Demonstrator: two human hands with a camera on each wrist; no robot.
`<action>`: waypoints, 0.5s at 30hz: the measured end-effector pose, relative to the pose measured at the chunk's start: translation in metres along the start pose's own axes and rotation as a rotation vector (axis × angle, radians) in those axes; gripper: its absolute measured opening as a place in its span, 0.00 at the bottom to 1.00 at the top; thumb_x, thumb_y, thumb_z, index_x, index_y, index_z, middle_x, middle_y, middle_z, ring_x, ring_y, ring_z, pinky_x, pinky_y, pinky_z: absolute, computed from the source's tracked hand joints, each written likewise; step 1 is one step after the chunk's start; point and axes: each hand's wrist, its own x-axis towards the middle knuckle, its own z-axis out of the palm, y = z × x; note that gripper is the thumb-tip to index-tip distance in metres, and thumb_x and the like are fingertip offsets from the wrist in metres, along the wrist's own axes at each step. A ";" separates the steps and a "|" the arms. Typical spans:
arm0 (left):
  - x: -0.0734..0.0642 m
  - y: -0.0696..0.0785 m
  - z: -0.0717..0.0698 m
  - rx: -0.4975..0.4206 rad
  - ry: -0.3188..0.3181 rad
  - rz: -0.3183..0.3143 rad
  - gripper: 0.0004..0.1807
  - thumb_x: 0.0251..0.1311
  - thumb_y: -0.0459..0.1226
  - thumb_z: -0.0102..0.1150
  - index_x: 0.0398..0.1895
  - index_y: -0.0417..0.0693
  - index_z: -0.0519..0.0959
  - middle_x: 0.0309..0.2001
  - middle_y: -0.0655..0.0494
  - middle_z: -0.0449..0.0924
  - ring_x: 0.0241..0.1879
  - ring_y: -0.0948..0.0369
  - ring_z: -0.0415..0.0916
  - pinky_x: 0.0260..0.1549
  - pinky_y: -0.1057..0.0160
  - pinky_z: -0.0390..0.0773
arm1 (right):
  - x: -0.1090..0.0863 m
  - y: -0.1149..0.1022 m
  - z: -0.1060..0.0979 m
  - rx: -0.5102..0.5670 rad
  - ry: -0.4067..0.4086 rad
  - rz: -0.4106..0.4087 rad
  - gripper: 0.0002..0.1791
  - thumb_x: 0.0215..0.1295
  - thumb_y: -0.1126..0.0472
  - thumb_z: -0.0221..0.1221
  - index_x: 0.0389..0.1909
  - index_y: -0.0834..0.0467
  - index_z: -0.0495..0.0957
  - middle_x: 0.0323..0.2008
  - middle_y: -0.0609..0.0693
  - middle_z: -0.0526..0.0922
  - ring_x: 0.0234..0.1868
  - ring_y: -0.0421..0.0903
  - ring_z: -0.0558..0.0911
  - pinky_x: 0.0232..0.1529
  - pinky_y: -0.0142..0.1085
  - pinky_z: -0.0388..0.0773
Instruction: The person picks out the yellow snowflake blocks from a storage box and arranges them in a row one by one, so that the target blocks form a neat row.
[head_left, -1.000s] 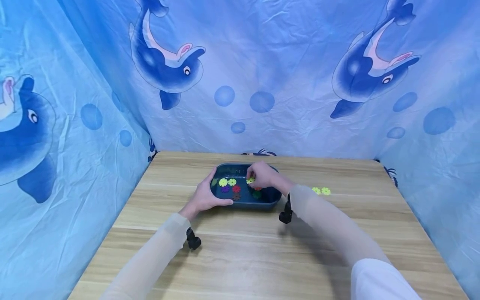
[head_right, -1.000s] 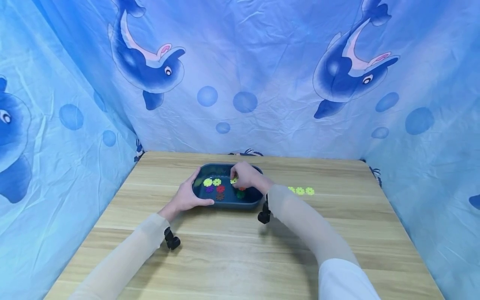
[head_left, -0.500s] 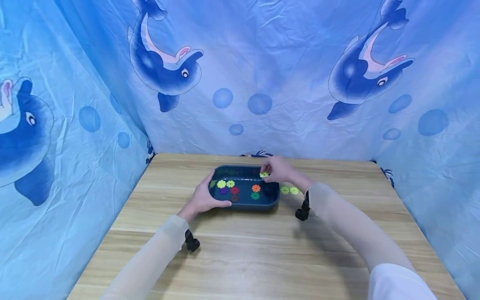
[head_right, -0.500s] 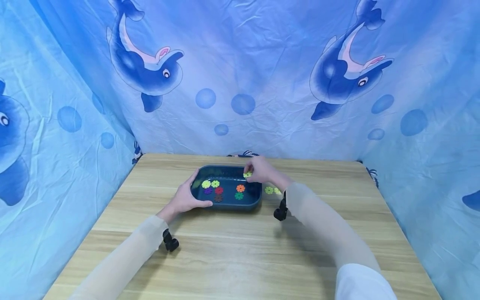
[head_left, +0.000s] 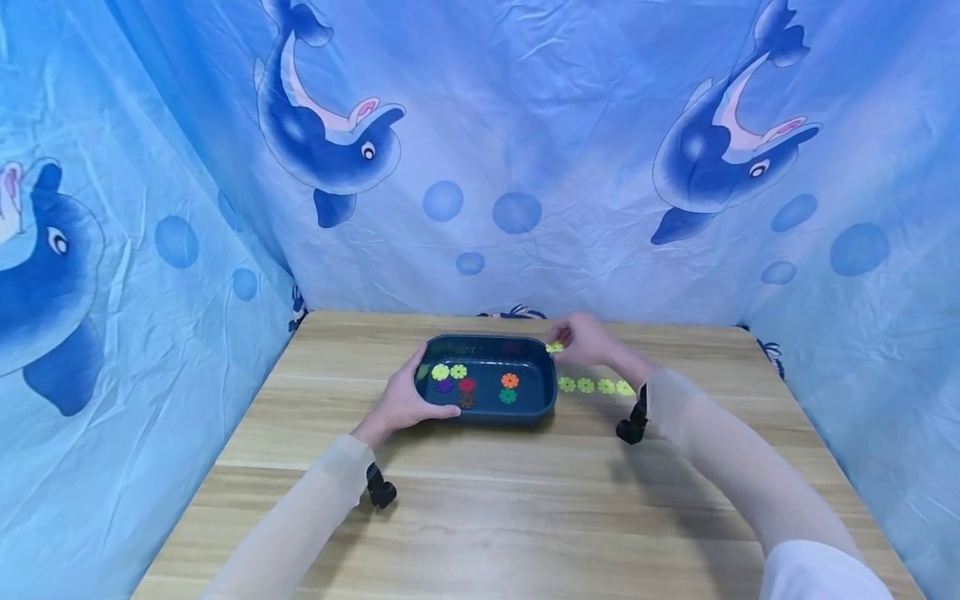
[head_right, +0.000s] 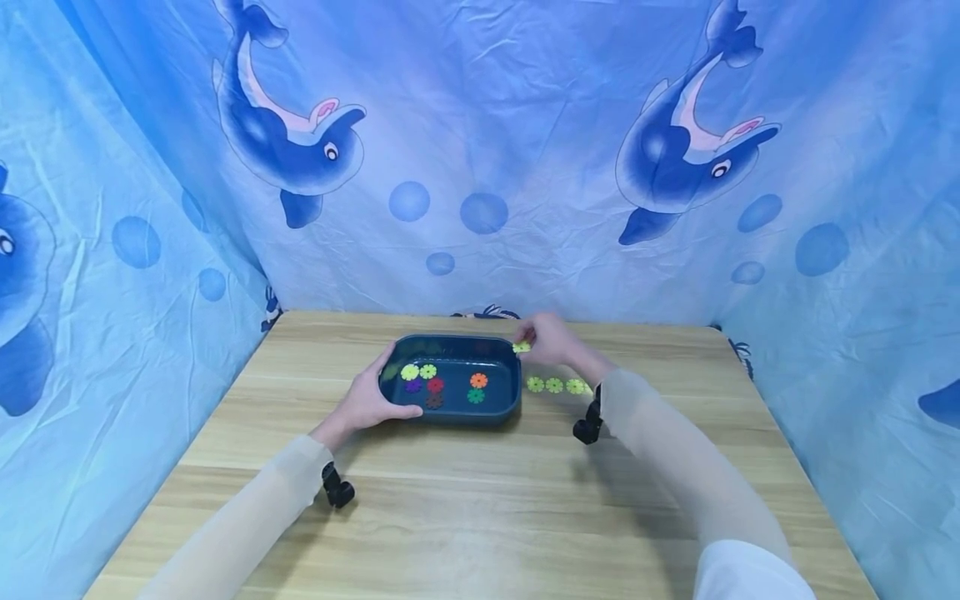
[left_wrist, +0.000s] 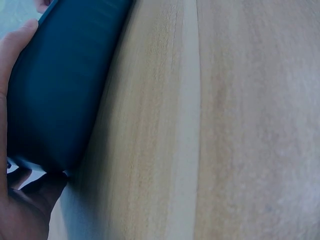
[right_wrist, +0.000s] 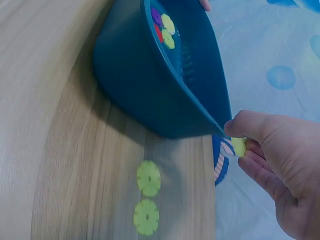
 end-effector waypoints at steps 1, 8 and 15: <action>0.000 0.000 0.000 -0.002 0.001 0.001 0.77 0.43 0.51 0.88 0.89 0.55 0.41 0.85 0.40 0.52 0.84 0.39 0.53 0.77 0.32 0.62 | -0.002 0.002 -0.001 0.000 0.003 0.008 0.14 0.58 0.66 0.74 0.45 0.65 0.89 0.43 0.60 0.91 0.46 0.55 0.89 0.52 0.47 0.89; 0.000 -0.001 -0.001 -0.009 -0.005 -0.011 0.76 0.44 0.50 0.88 0.89 0.56 0.41 0.85 0.41 0.52 0.84 0.40 0.53 0.78 0.32 0.62 | -0.013 0.020 -0.010 0.006 0.027 0.012 0.12 0.57 0.67 0.75 0.41 0.66 0.88 0.40 0.61 0.91 0.44 0.57 0.89 0.51 0.50 0.89; 0.000 -0.001 -0.001 -0.009 -0.007 -0.018 0.78 0.42 0.51 0.89 0.89 0.57 0.41 0.85 0.42 0.52 0.84 0.40 0.53 0.78 0.33 0.62 | -0.031 0.039 -0.012 0.006 0.048 0.081 0.12 0.57 0.67 0.75 0.41 0.64 0.88 0.41 0.60 0.90 0.45 0.56 0.88 0.52 0.51 0.88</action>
